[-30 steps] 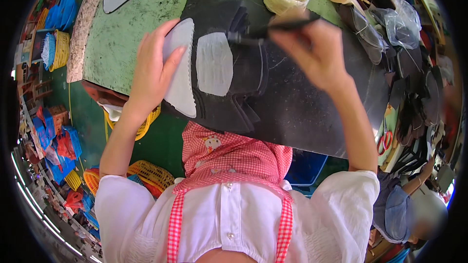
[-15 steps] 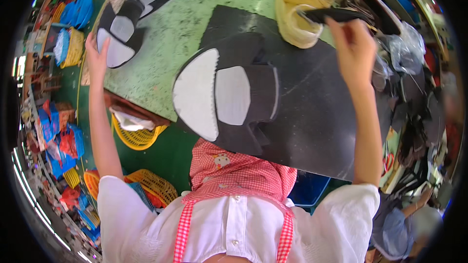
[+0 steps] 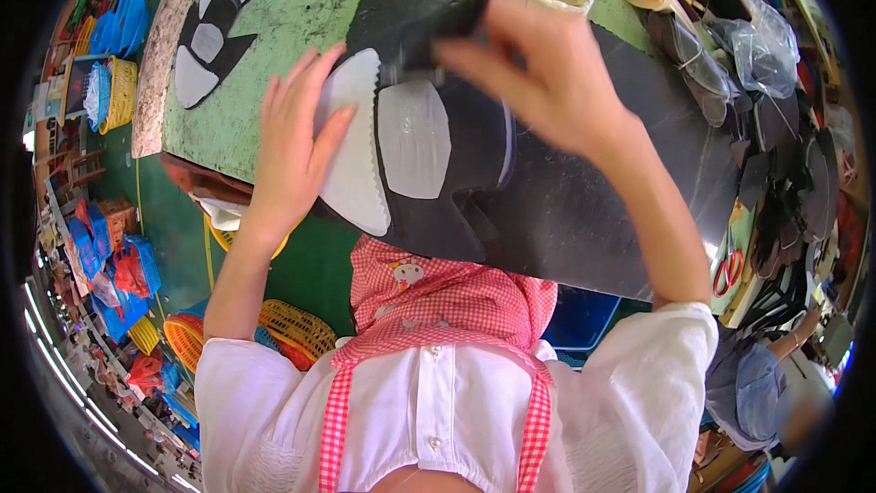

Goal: Applying glue to shoe components with a brush and then carefully aligning and pressing pieces together for assembly.

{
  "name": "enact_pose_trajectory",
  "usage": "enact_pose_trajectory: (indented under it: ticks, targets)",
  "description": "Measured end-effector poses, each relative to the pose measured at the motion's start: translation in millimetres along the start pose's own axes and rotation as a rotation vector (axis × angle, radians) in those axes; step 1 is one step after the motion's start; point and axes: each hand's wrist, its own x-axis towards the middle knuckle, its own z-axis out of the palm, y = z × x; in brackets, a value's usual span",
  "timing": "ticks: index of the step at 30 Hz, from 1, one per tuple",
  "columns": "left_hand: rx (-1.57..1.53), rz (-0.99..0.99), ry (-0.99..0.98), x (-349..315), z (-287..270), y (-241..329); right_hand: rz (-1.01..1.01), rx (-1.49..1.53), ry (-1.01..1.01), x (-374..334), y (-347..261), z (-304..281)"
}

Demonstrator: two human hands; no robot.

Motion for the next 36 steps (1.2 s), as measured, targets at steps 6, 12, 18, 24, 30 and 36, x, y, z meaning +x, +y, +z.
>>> enact_pose_trajectory:
  ticks: [6, 12, 18, 24, 30, 36]
  targets:
    - [-0.034, -0.018, 0.040, -4, 2, -3, 0.111, 0.146, -0.077, -32, -5, -18]
    - [0.010, 0.200, 0.253, -3, -13, -3, -0.045, 0.295, -0.282, -64, -1, -27]
    - [-0.644, -0.604, 0.691, -89, -66, -124, 0.271, 0.303, 0.352, -31, 37, -61]
    - [-0.003, -0.412, 0.502, -68, -67, -137, 0.210, 0.108, 0.207, 7, 74, -38]
    - [-0.078, -0.051, 0.082, -6, -15, -4, 0.534, 0.455, -0.103, -7, 28, -26]
    - [-0.005, -0.030, 0.014, -5, 6, -3, -0.124, 0.081, -0.195, -8, 0, 6]
